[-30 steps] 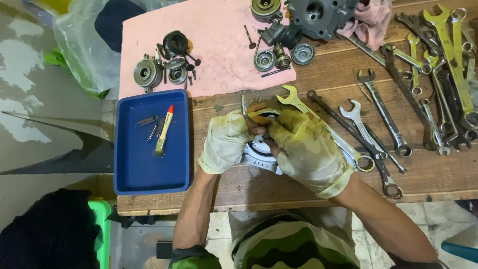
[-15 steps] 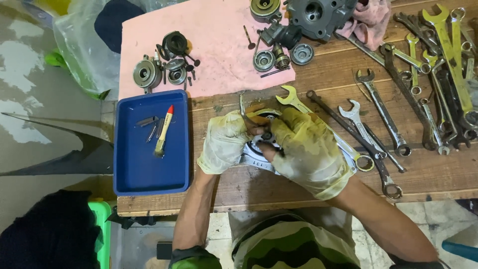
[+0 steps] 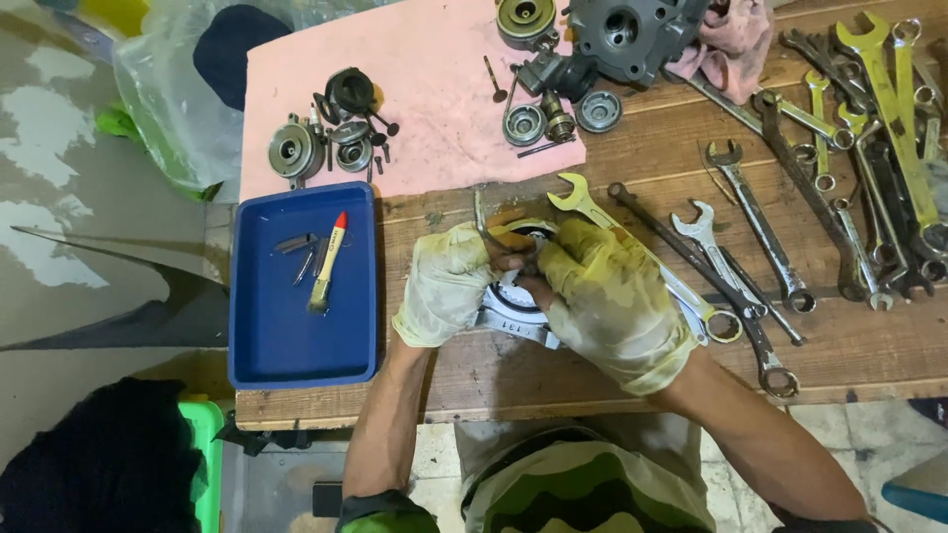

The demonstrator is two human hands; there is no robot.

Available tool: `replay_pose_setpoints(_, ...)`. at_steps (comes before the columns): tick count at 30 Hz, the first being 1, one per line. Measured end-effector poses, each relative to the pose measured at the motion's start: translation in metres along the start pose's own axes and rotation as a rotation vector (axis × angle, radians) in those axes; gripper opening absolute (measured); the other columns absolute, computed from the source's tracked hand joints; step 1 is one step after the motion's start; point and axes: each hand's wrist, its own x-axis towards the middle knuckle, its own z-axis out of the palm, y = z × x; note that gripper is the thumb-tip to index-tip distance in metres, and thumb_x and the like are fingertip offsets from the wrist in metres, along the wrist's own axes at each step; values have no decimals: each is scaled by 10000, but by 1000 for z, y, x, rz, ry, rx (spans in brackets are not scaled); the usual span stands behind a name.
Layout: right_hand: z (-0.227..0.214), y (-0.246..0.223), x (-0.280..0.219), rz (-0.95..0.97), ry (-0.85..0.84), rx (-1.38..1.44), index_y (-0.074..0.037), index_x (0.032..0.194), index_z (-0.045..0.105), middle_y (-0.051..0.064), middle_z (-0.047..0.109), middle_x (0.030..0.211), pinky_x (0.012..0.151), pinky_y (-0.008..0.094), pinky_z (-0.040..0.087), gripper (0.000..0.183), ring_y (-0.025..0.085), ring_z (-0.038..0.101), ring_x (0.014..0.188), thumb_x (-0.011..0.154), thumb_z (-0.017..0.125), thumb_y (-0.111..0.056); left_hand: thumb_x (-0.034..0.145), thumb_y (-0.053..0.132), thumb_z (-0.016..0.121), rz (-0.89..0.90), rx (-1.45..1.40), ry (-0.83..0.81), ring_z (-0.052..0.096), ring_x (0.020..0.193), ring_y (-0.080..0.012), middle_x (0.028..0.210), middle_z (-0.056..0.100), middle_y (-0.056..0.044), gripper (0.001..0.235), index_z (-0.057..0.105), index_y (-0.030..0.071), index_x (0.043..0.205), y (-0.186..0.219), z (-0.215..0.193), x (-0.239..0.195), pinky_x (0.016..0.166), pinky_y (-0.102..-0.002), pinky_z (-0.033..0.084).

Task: Assembling and adjusting components of a motorcycle engine cylinder head using hand tools.

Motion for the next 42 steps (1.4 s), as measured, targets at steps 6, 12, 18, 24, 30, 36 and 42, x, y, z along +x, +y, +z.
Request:
replay_pose_setpoints(6,-3,-1,2,-3,13,-14,-237,1035,758,-22,682,986,759,374,562,273,256,692,925,819,693,-390,698,-45,894,193,213,4,756,832,-213,859,773,-155,132,787,9,756,1,3,1,828,-345,620)
replay_pose_setpoints(12,-3,-7,12,-24,41,-27,-243,1028,761,-30,683,979,747,368,568,269,252,695,915,814,695,-392,680,-59,885,152,49,40,725,794,-199,822,760,-147,128,779,-13,736,0,6,1,818,-372,626)
replay_pose_setpoints(18,-11,-15,14,45,126,-82,-202,1069,752,54,684,1032,811,382,563,343,270,692,934,817,784,-432,693,52,919,231,323,51,777,820,-213,846,795,-114,126,815,59,764,-4,7,1,832,-335,622)
replay_pose_setpoints(24,-18,-10,24,-35,25,136,-207,888,714,-24,638,815,815,290,523,192,181,605,830,921,687,-395,699,64,907,150,347,49,750,781,-229,834,793,-173,176,808,-6,827,9,3,8,822,-384,626)
replay_pose_setpoints(30,-24,-13,22,71,-66,-62,-103,1118,683,137,694,1237,745,419,606,496,320,718,940,868,783,-520,954,98,711,451,538,-277,770,1056,-253,1250,713,-190,270,693,-14,1199,-3,-20,7,938,-322,681)
replay_pose_setpoints(36,-13,6,3,-50,-289,143,-93,1273,616,211,576,1414,770,541,556,555,419,650,1137,743,730,-209,925,-23,690,210,223,-274,734,1100,-334,1379,603,-288,220,706,-47,1144,-12,-21,5,987,-379,670)
replay_pose_setpoints(42,-12,-4,4,2,-29,-214,-173,1108,676,99,687,1137,688,404,559,393,265,684,823,924,747,-513,963,82,696,383,483,-259,692,1249,-337,1351,648,-273,213,718,43,1171,-10,-22,3,1032,-369,631)
